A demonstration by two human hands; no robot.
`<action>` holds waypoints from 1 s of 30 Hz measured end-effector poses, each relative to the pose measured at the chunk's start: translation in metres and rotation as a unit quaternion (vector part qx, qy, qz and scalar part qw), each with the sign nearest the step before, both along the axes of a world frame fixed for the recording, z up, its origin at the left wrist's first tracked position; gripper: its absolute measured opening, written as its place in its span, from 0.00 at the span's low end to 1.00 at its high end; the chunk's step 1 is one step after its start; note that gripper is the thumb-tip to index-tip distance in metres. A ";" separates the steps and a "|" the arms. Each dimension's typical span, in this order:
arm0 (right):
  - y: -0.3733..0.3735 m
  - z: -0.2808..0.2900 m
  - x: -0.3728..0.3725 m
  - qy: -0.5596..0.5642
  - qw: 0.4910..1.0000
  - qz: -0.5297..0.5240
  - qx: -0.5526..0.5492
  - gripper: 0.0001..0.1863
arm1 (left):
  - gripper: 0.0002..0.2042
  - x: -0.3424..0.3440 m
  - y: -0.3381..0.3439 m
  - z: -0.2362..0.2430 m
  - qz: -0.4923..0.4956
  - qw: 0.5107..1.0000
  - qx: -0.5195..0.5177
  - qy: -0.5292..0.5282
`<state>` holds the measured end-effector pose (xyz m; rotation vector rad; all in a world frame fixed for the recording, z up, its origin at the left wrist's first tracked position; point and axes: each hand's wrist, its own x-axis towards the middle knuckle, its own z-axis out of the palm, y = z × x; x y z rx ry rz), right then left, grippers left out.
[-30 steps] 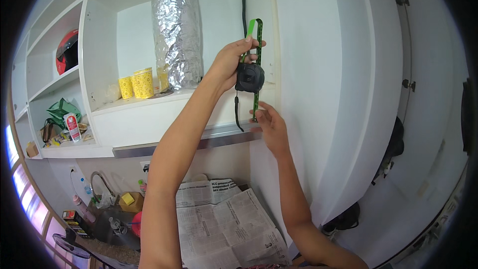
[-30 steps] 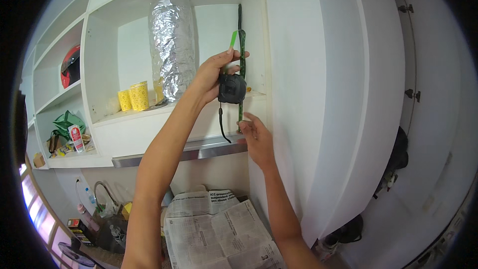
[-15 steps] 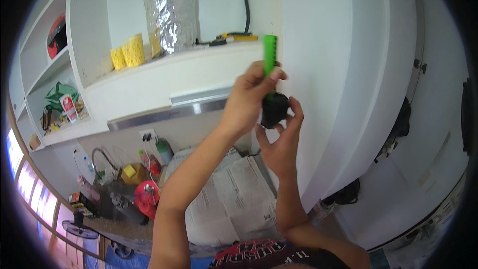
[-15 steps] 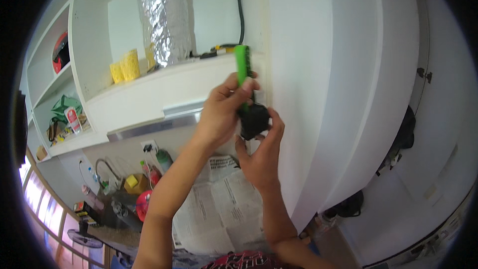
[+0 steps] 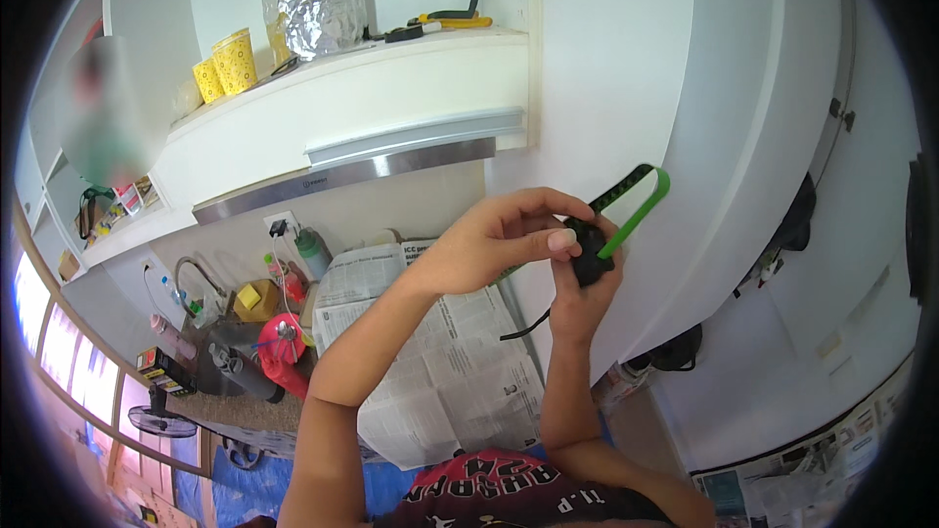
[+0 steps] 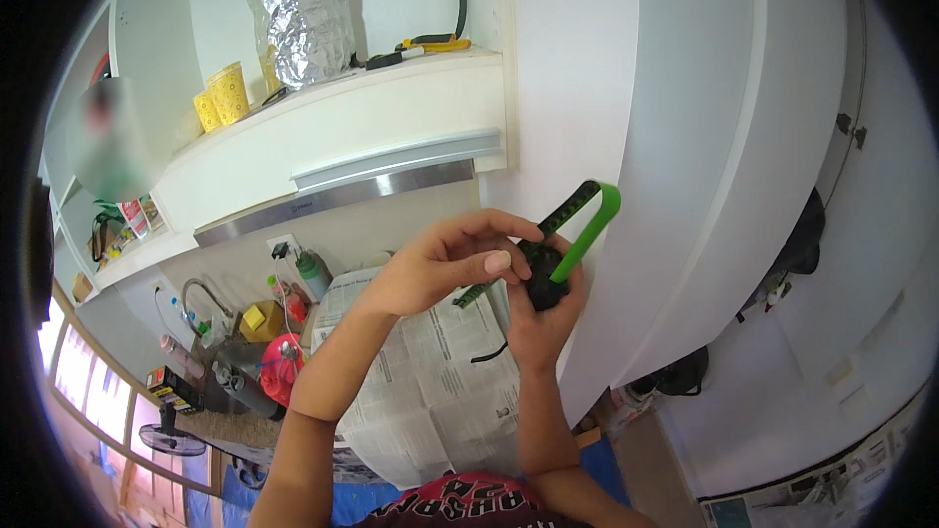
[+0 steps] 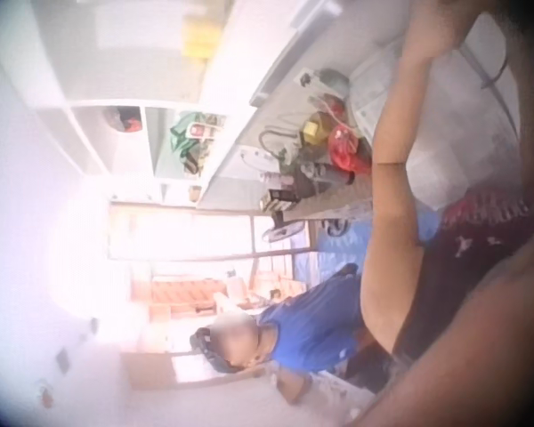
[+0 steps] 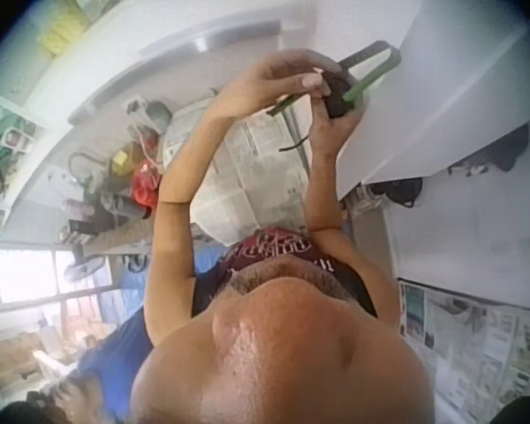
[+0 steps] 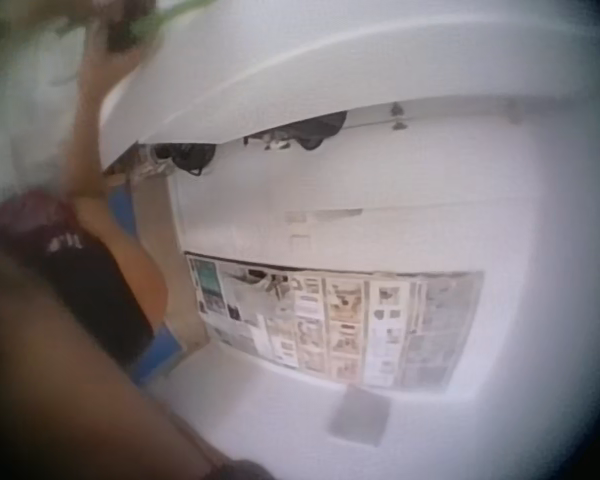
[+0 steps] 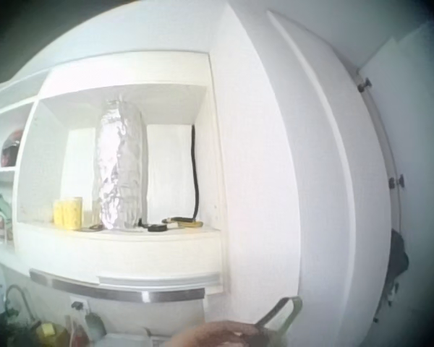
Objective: The person uses a measuring tape to measure the dimensions inside a kitchen cabinet, then takes a wood panel and holds it against the side of the cabinet to check the fit while an assistant observes.
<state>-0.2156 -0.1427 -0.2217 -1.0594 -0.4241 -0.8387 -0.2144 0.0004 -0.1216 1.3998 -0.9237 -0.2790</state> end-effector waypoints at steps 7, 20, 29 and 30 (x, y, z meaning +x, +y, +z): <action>-0.008 0.009 -0.013 -0.022 1.000 0.013 0.003 0.26 | 0.21 0.004 -0.003 0.012 0.025 0.998 -0.054 0.010; -0.070 -0.037 -0.033 0.107 0.984 0.140 -0.028 0.32 | 0.10 0.293 -0.038 0.150 0.267 0.660 0.521 -0.472; -0.052 -0.023 -0.041 0.024 0.964 0.241 -0.109 0.21 | 0.16 0.311 0.024 0.185 0.297 0.863 0.403 -0.064; -0.060 -0.026 -0.039 0.041 0.971 0.209 -0.108 0.20 | 0.20 0.297 0.025 0.175 0.291 0.881 0.358 -0.109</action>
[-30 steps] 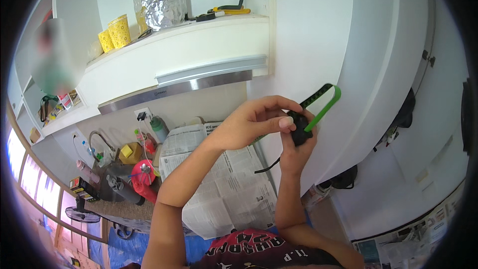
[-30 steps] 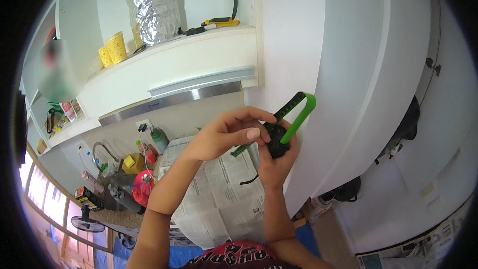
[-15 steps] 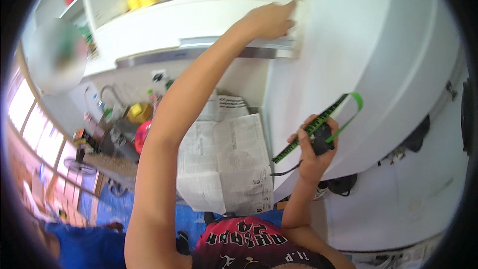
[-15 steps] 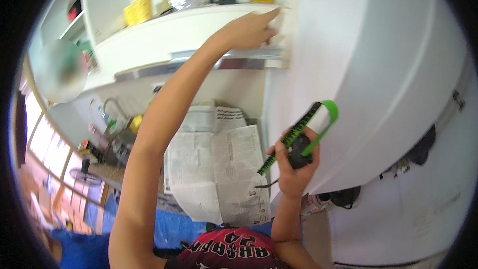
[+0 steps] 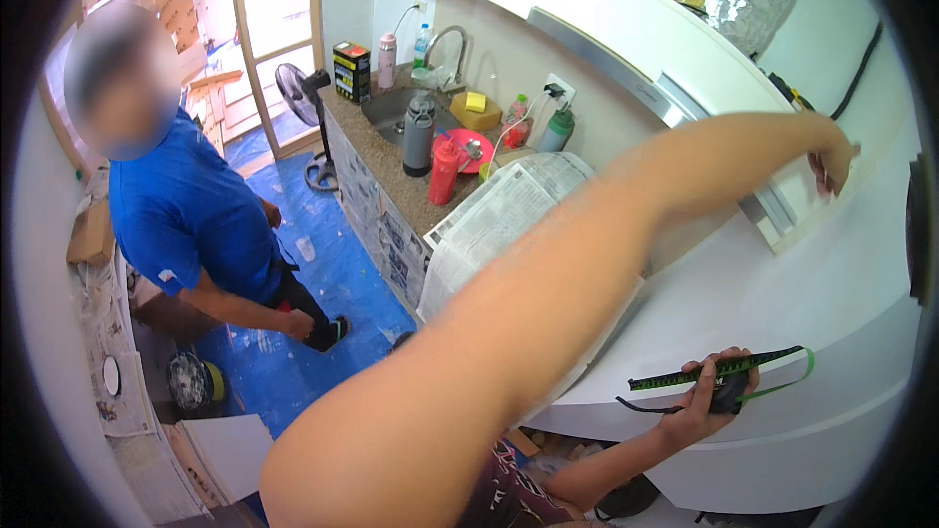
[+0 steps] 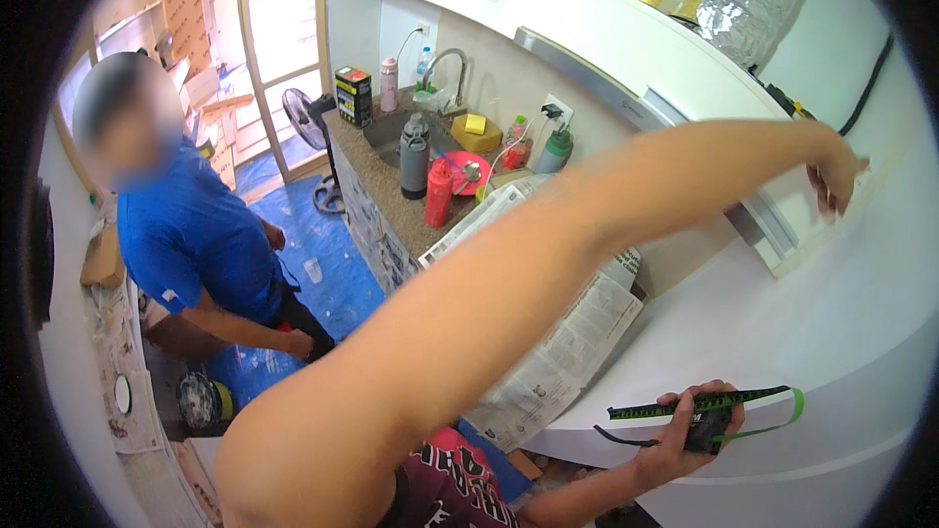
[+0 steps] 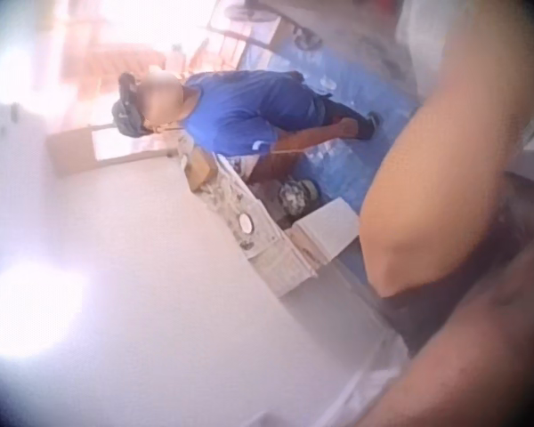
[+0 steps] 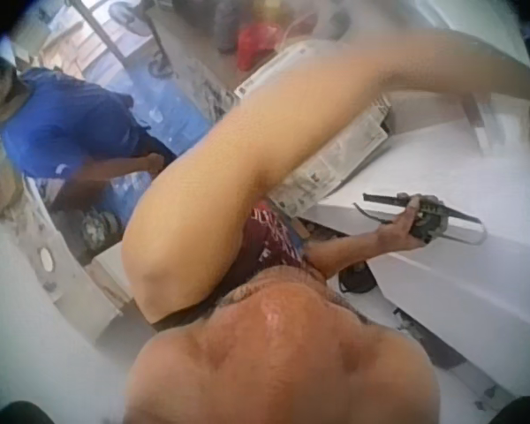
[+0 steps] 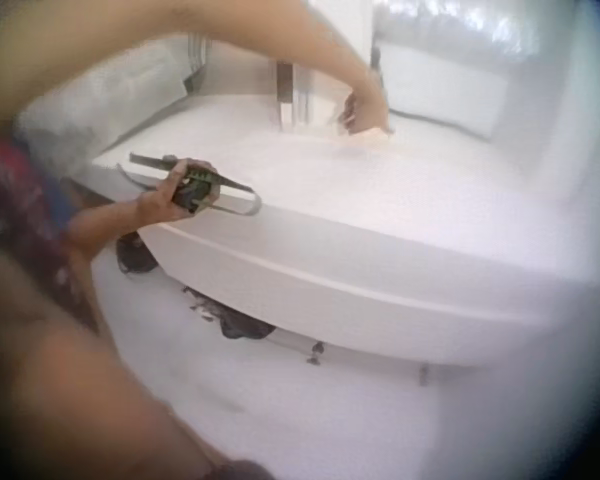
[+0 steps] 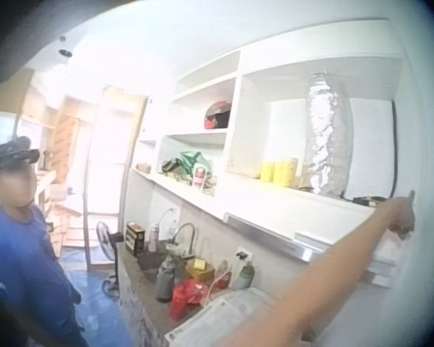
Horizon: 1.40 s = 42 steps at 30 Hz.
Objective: The person uses a measuring tape to measure the dimensions inside a kitchen cabinet, then takes a wood panel and holds it against the side of the cabinet to check the fit while an assistant observes.
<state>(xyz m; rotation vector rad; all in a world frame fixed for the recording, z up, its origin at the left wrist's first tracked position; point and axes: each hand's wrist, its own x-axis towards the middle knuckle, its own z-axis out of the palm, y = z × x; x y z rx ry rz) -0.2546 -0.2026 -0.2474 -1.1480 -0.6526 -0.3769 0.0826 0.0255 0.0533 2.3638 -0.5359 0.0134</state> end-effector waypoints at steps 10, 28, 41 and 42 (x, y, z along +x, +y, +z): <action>-0.014 -0.006 0.008 0.011 0.999 0.010 -0.037 0.24 | 0.14 -0.289 0.407 -0.058 0.454 0.739 -0.334 -0.370; 0.035 -0.004 -0.060 0.085 0.995 -0.020 0.053 0.22 | 0.44 -0.262 0.542 -0.075 0.437 0.753 -0.331 -0.364; 0.124 0.015 -0.042 0.048 0.998 0.027 -0.018 0.28 | 0.43 -0.290 0.556 -0.077 0.481 0.750 -0.323 -0.319; 0.131 0.015 -0.040 0.048 0.998 0.040 -0.019 0.28 | 0.42 -0.283 0.558 -0.081 0.489 0.762 -0.300 -0.300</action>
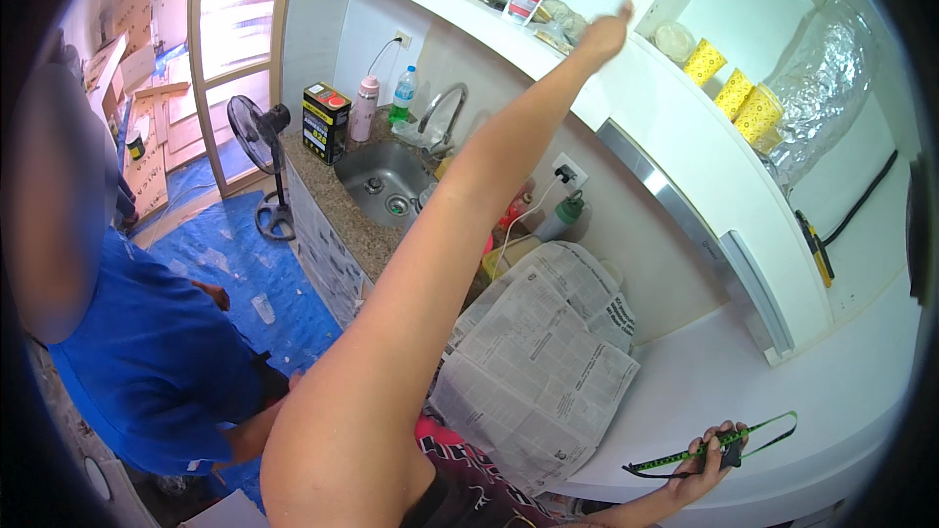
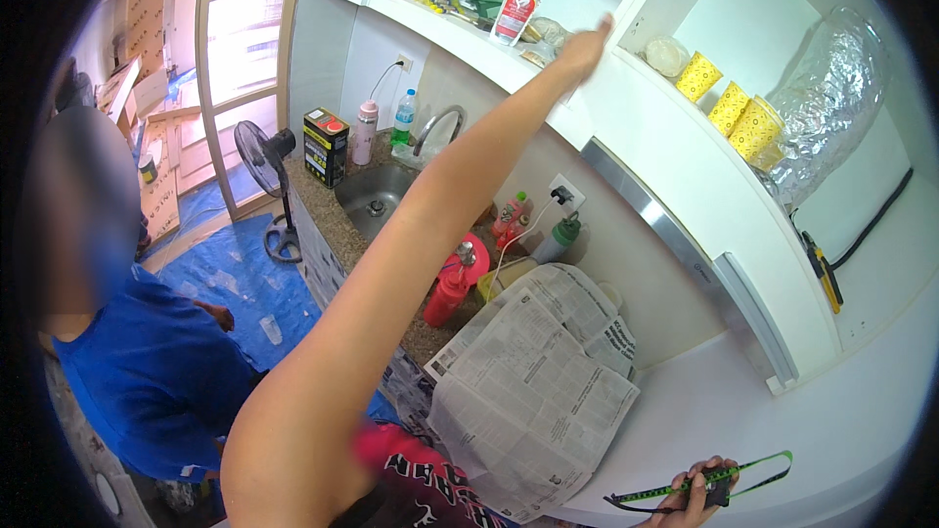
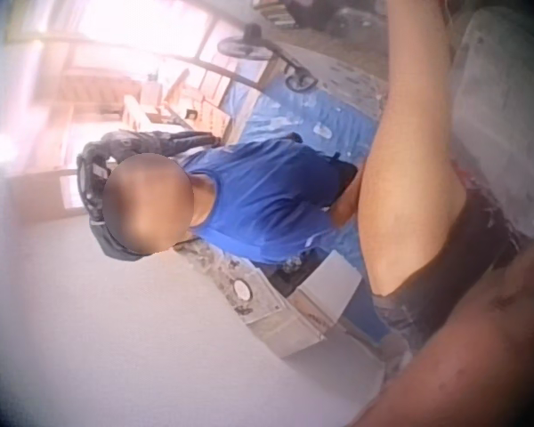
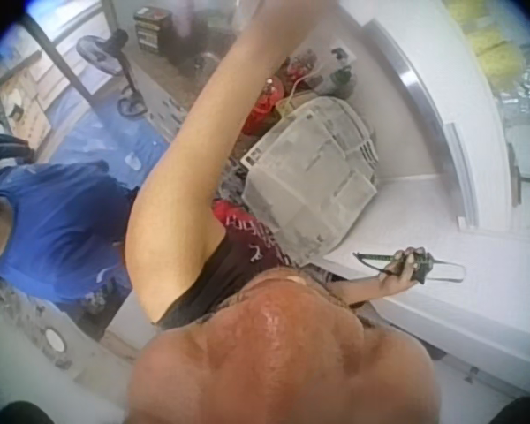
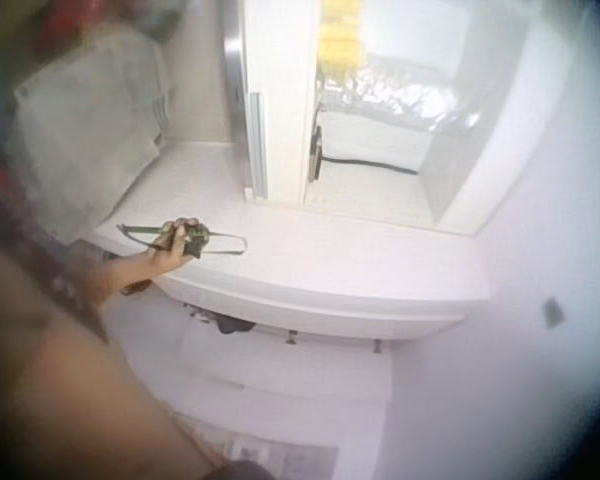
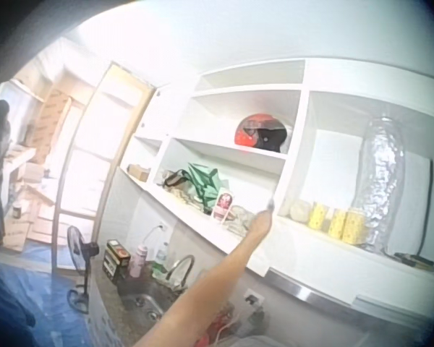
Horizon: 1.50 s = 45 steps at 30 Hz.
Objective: The person uses a measuring tape to measure the dimensions inside a kitchen cabinet, then takes a wood panel and holds it against the side of the cabinet to check the fit while an assistant observes.
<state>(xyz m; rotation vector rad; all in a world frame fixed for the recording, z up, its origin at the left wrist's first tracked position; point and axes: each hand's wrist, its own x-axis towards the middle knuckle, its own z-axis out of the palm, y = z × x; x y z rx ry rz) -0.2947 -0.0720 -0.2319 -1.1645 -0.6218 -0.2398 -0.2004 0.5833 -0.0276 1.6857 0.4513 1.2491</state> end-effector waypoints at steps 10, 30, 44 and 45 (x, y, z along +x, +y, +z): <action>0.008 -0.007 -0.001 0.017 1.000 0.021 0.016 0.28 | 0.43 -0.022 0.004 -0.013 0.040 0.990 -0.062 -0.120; 0.011 0.009 0.007 -0.049 0.996 -0.077 -0.002 0.28 | 0.28 -0.112 -0.481 -0.206 -0.625 0.757 0.139 0.129; -0.145 0.043 -0.056 -0.102 0.947 -0.284 -0.110 0.26 | 0.06 -0.022 -0.465 -0.119 -0.450 0.883 0.119 -0.051; -0.177 0.046 -0.056 -0.163 0.912 -0.315 -0.206 0.27 | 0.05 -0.009 -0.455 -0.105 -0.399 0.885 0.221 -0.094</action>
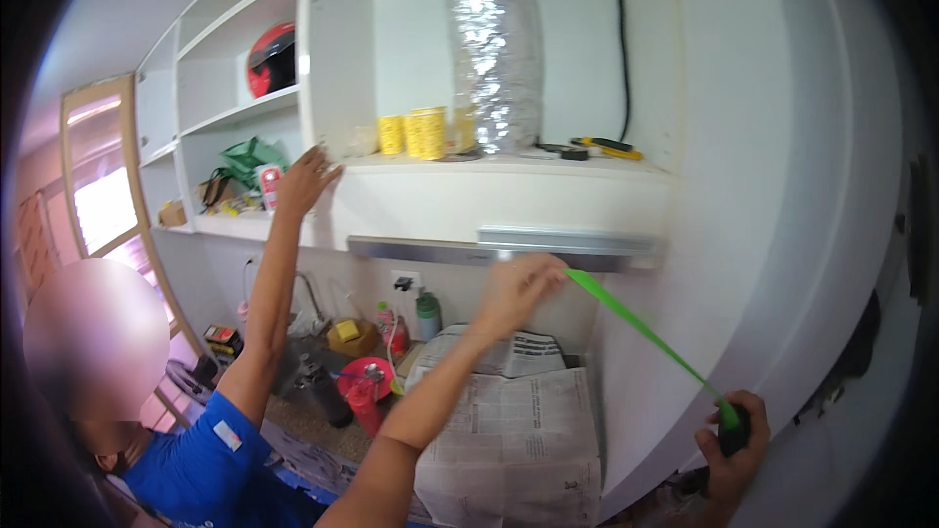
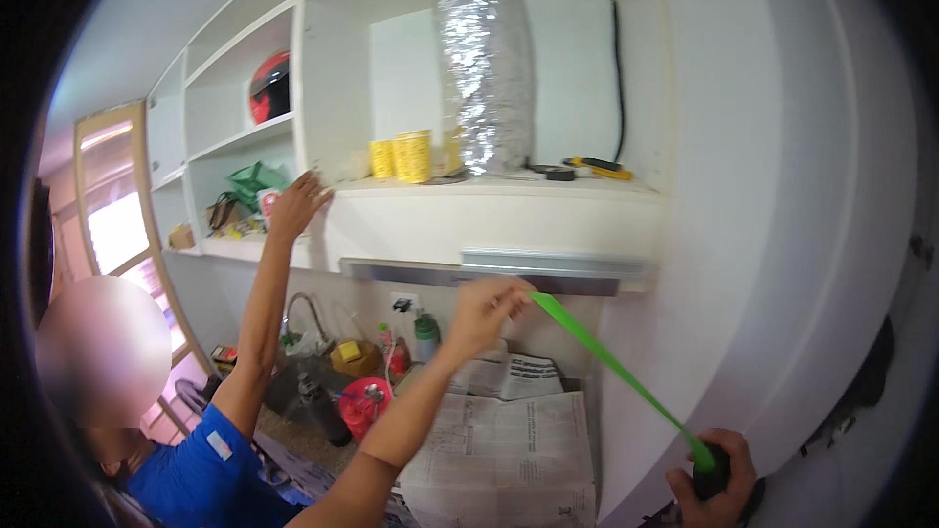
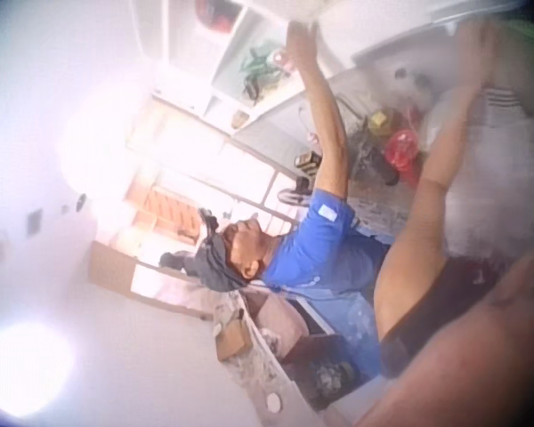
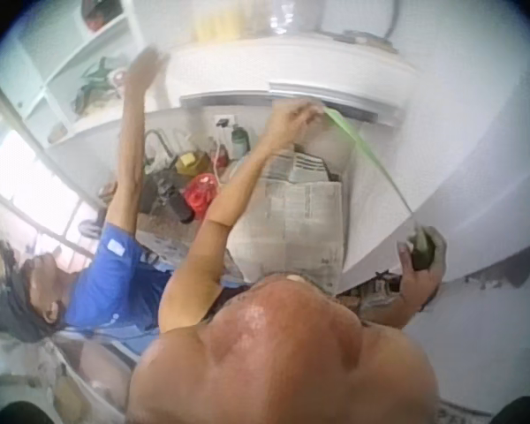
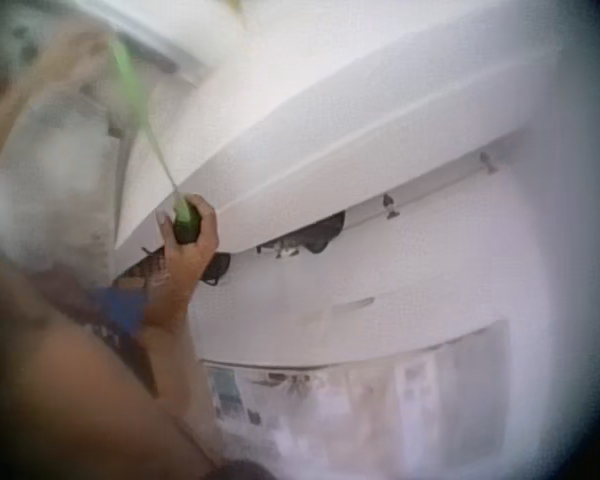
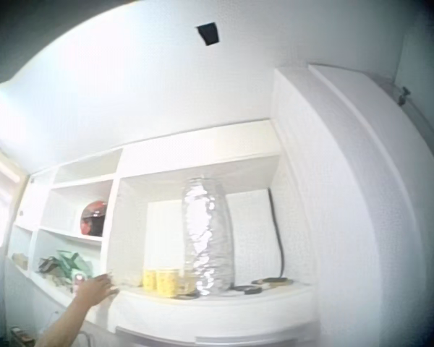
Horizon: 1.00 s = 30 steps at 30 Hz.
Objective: The person uses a measuring tape to measure the dimensions inside a kitchen cabinet, then takes a wood panel and holds it against the side of the cabinet to check the fit while an assistant observes.
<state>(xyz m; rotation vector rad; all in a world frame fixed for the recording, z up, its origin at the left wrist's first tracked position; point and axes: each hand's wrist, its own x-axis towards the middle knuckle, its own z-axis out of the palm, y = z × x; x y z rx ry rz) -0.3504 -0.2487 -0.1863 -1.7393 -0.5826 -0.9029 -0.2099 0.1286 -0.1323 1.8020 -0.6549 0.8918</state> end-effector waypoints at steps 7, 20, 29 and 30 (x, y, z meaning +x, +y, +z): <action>-0.121 0.012 -0.058 -0.001 0.944 -0.160 -0.289 0.25 | 0.04 -0.003 0.001 0.128 0.243 0.858 0.285 -0.352; -0.229 -0.069 -0.124 0.111 0.980 0.154 0.062 0.26 | 0.08 0.068 -0.040 0.193 0.198 0.890 0.262 -0.316; -0.197 -0.026 -0.071 -0.078 0.977 0.145 0.134 0.21 | 0.10 0.086 -0.050 0.131 0.055 0.952 0.189 -0.235; -0.189 -0.022 -0.065 -0.094 0.976 0.148 0.125 0.19 | 0.10 0.085 -0.053 0.126 0.068 0.943 0.198 -0.258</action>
